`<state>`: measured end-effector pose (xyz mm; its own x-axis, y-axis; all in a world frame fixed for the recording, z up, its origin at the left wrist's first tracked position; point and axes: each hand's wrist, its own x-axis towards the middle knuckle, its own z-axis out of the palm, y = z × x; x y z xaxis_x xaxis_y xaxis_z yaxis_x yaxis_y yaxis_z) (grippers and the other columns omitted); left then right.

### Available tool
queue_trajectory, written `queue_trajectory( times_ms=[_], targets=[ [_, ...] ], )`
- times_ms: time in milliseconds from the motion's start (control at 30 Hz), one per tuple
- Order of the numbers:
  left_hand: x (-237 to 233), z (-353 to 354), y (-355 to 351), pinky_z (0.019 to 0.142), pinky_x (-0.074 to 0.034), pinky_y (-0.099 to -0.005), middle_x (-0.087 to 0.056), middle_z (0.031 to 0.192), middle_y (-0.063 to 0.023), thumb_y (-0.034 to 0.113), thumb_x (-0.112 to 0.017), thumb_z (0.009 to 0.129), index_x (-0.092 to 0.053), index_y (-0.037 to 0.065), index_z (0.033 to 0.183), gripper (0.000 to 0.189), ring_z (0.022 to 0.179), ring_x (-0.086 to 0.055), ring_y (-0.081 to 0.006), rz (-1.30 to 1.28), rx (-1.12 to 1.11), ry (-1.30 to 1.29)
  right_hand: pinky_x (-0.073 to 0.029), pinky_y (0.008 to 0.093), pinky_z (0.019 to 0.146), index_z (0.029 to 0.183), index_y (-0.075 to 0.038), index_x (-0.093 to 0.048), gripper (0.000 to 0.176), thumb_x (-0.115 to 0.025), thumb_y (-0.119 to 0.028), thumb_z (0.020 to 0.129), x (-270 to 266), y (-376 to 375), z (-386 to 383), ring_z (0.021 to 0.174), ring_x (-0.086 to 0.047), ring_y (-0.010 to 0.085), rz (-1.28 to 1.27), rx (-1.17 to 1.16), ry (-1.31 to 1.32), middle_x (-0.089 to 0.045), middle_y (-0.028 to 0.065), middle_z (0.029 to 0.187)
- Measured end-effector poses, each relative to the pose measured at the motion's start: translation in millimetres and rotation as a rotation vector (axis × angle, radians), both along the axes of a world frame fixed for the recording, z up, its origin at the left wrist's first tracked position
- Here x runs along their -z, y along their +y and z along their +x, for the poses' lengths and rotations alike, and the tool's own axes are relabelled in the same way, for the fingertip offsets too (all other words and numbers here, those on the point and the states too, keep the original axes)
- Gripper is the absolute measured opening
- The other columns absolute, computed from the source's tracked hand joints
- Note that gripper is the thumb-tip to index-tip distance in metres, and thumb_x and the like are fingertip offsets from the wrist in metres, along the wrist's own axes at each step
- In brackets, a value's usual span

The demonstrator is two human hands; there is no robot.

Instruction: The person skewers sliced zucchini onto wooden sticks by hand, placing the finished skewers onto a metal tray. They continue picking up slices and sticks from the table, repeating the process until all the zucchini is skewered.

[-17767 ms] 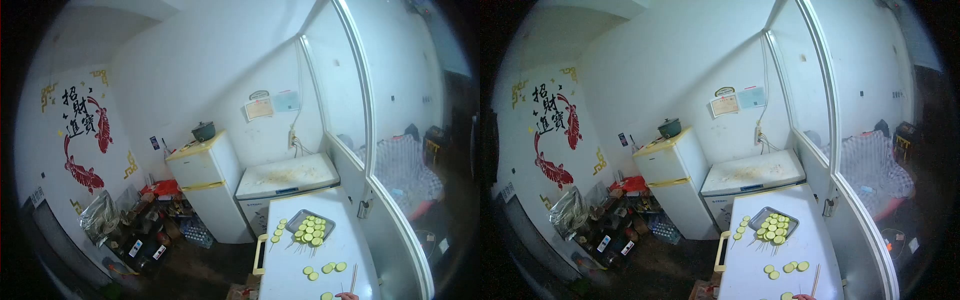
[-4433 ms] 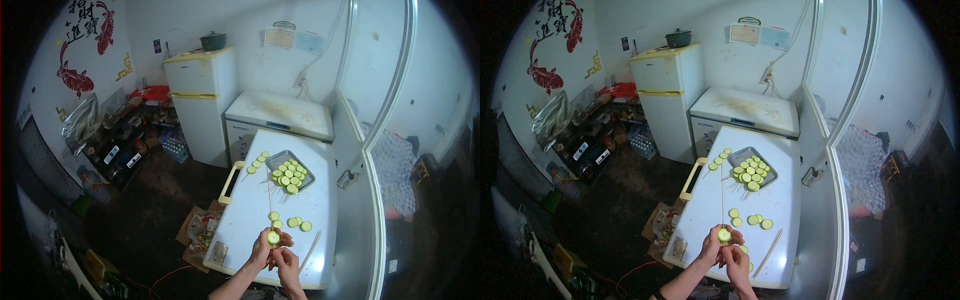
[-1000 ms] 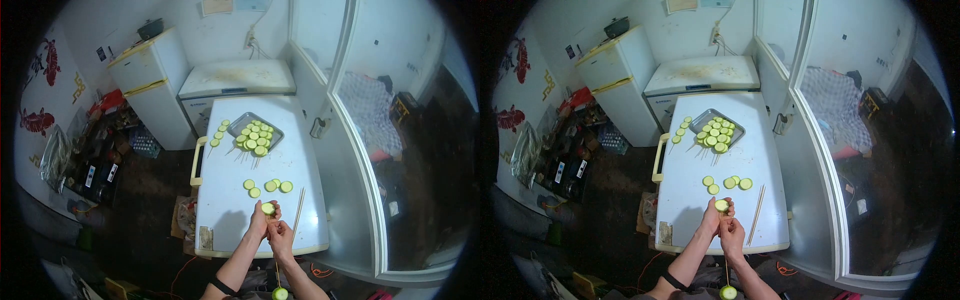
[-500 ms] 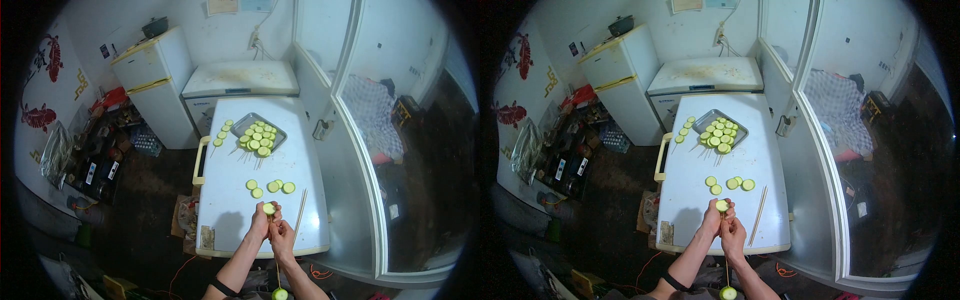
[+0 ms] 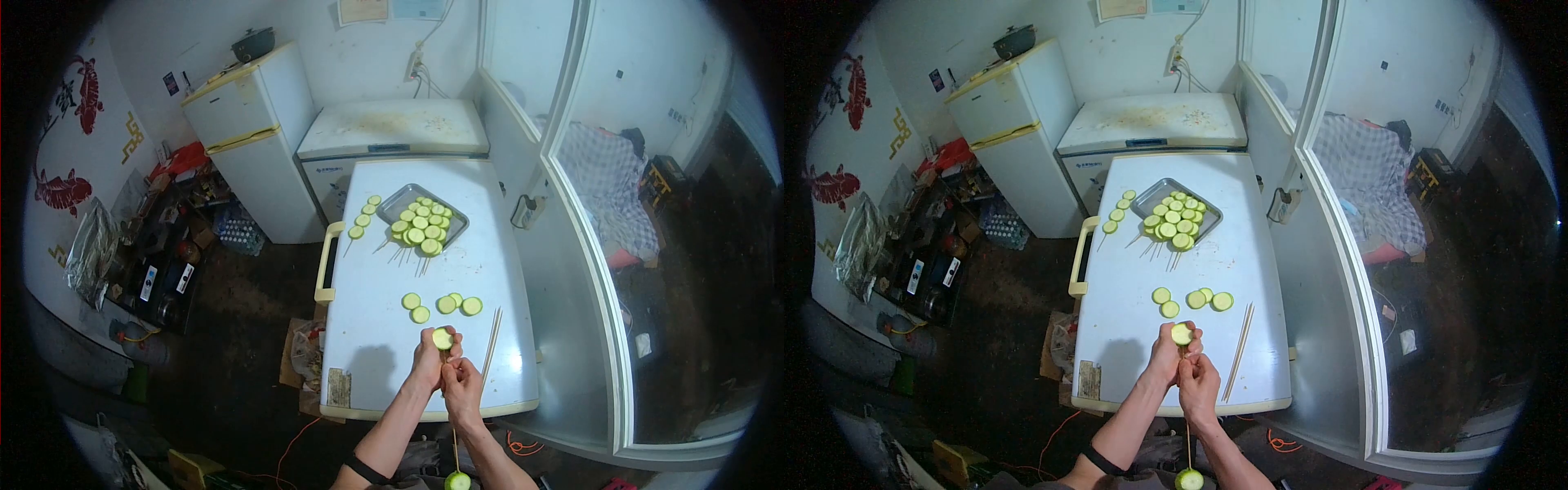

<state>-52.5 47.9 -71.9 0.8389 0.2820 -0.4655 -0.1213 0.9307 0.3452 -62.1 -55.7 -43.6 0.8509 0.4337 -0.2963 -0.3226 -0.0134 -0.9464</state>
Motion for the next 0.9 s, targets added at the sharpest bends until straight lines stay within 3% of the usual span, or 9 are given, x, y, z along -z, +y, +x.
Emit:
queue_trajectory(
  times_ms=[233,300,900],
  targets=[
    [6.2,1.0,3.2,0.052,-0.038,-0.0293,-0.054,0.085,-0.0087,0.035,-0.034,0.099,-0.053,0.006,0.097,0.034,0.061,-0.043,-0.0159,-0.072,-0.016,-0.041,-0.033,0.023,0.049,0.087,-0.004,-0.053,0.012,-0.057,-0.009,0.097,-7.3,-1.7,0.8,0.056,-0.045,0.0064,0.011,-0.009,-0.009,-0.052,-0.0013,0.066],
    [5.9,1.1,2.7,0.052,-0.038,-0.0293,-0.054,0.085,-0.0087,0.034,-0.035,0.099,-0.053,0.005,0.097,0.034,0.061,-0.043,-0.0159,-0.061,-0.018,-0.052,-0.041,0.025,0.054,0.091,0.002,-0.056,0.012,-0.056,-0.009,0.098,-5.6,-3.3,1.8,0.062,-0.05,0.008,0.002,-0.038,-0.025,-0.056,0.0018,0.071],
    [1.7,-2.2,-1.2,0.054,-0.04,-0.0286,-0.056,0.088,-0.0095,0.037,-0.039,0.1,-0.055,0.006,0.1,0.035,0.065,-0.047,-0.0157,0.051,-0.01,-0.052,-0.041,0.0243,0.053,0.092,0.002,-0.057,0.011,-0.057,-0.008,0.097,-0.2,-4.6,1.0,0.061,-0.05,0.0077,-0.001,-0.035,-0.068,-0.057,0.0019,0.071]
  ],
)
